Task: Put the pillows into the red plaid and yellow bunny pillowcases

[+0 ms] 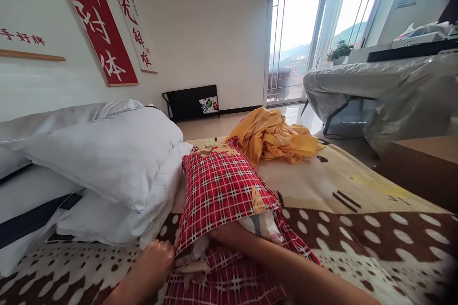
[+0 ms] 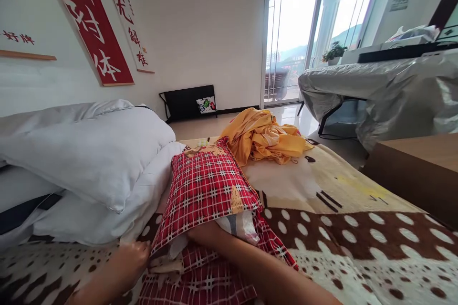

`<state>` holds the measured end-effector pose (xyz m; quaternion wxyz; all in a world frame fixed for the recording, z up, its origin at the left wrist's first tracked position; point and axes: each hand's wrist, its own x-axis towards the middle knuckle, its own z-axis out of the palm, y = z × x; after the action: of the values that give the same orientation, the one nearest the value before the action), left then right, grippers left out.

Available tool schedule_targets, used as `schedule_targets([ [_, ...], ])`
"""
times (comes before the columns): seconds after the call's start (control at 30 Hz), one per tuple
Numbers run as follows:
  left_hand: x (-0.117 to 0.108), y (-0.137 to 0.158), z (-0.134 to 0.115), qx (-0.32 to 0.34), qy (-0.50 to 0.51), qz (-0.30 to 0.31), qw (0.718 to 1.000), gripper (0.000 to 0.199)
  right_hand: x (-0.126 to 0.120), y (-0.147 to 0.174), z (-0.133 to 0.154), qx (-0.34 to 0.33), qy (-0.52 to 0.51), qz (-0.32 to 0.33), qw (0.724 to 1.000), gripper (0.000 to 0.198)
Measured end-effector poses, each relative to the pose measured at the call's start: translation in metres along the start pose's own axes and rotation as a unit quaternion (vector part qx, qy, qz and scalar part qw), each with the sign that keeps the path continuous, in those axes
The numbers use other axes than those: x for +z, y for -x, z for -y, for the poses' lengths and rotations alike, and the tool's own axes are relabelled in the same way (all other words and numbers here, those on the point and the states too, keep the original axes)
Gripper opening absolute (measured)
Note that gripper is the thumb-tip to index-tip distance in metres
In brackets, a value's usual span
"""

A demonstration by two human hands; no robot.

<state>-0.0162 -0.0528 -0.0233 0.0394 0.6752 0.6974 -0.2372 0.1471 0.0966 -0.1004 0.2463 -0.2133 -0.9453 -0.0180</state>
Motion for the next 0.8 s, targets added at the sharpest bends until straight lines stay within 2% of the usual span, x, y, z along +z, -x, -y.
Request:
schedule_targets([
  [0.03, -0.004, -0.001, -0.002, -0.001, -0.003, 0.003, 1.0, 0.044, -0.004, 0.007, 0.0, -0.047, 0.012, 0.011, 0.999, 0.035],
  [0.1, -0.01, -0.007, -0.006, -0.011, -0.007, -0.035, 0.999, 0.041, -0.017, 0.024, 0.001, -0.129, 0.033, 0.03, 0.991, 0.027],
  [0.2, -0.019, -0.018, -0.014, -0.012, 0.009, -0.168, 0.986, 0.037, -0.047, 0.049, 0.004, -0.15, 0.042, 0.008, 0.988, 0.021],
  [0.3, -0.033, -0.031, -0.029, 0.04, 0.021, -0.282, 0.958, 0.043, -0.08, 0.071, -0.005, -0.099, 0.064, -0.024, 0.993, 0.009],
  [0.4, -0.055, -0.051, -0.052, 0.117, -0.005, -0.346, 0.931, 0.042, -0.098, 0.093, -0.03, 0.068, 0.138, -0.023, 0.988, 0.006],
  [0.5, -0.084, -0.08, -0.08, 0.179, -0.023, -0.37, 0.911, 0.032, -0.097, 0.111, -0.051, 0.213, 0.164, 0.039, 0.962, 0.038],
  [0.57, -0.102, -0.103, -0.099, 0.204, -0.023, -0.363, 0.909, 0.029, -0.09, 0.117, -0.052, 0.249, 0.115, 0.086, 0.958, 0.05],
  [0.7, -0.126, -0.14, -0.132, 0.233, -0.011, -0.341, 0.911, 0.022, -0.064, 0.107, -0.033, 0.232, 0.054, 0.097, 0.966, 0.064],
  [0.8, -0.133, -0.149, -0.147, 0.234, 0.003, -0.321, 0.918, 0.016, -0.042, 0.083, -0.023, 0.209, 0.062, 0.071, 0.973, 0.073],
])
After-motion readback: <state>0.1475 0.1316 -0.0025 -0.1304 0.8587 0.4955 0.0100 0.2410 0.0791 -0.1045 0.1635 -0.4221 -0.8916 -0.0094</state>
